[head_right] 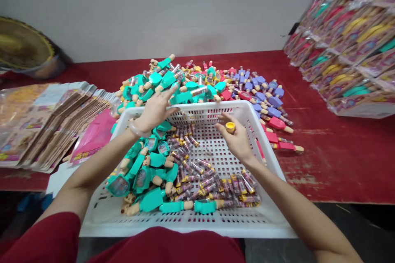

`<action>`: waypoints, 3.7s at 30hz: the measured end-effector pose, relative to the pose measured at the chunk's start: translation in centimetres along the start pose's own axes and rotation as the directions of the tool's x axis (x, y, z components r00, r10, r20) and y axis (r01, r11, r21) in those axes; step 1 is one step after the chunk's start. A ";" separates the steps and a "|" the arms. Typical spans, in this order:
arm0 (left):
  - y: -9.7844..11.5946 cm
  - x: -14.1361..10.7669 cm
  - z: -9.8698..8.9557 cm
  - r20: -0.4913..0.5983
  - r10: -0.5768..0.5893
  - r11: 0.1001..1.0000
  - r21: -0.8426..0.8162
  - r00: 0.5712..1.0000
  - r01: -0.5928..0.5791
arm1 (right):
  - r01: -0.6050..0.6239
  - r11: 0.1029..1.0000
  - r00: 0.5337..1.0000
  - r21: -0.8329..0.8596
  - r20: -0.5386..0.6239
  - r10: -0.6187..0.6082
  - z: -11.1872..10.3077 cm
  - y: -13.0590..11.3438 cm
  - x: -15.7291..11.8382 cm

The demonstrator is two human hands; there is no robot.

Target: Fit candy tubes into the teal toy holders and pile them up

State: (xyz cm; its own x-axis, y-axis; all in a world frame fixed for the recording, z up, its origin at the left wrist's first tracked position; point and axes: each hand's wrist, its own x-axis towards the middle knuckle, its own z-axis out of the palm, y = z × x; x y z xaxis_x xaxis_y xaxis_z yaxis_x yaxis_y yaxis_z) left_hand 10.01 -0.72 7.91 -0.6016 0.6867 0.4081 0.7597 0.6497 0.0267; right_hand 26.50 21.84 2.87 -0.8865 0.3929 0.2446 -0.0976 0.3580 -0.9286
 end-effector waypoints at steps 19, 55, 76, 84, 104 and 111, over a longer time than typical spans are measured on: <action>1.6 -10.7 6.9 0.634 0.059 0.958 -0.253 0.771 0.136 | 0.268 0.852 0.762 -0.449 0.641 0.098 2.2 1.9 -3.4; 6.1 -11.3 -3.0 0.742 0.224 0.852 -0.464 0.632 0.243 | 0.645 0.486 0.658 -0.590 0.752 0.040 3.5 -0.3 -6.8; 5.9 -10.3 0.0 0.893 0.355 0.550 -0.439 0.277 0.711 | 0.518 0.595 0.511 -0.614 0.780 0.360 3.4 -1.1 -8.5; 6.7 -10.1 -0.2 0.889 0.285 0.572 -0.458 0.359 0.680 | 0.527 0.530 0.573 -0.665 0.738 0.357 3.1 -1.2 -8.2; 8.9 -13.9 0.6 0.545 0.318 0.946 -0.235 0.776 -0.222 | -0.199 0.854 0.188 -0.481 0.837 0.514 3.2 1.6 -6.2; 6.0 -13.8 1.1 0.660 0.186 0.926 -0.366 0.728 0.095 | 0.267 0.781 0.518 -0.565 0.768 0.378 4.8 1.1 -6.7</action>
State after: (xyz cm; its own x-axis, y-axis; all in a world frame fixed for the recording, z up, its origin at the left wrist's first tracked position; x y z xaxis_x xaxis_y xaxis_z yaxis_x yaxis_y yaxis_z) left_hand 22.59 -5.92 1.41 -0.4594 0.8359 -0.3003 0.7364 0.5475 0.3974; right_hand 30.19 15.48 -1.10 -0.8430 -0.3114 -0.4386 -0.0574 0.8628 -0.5022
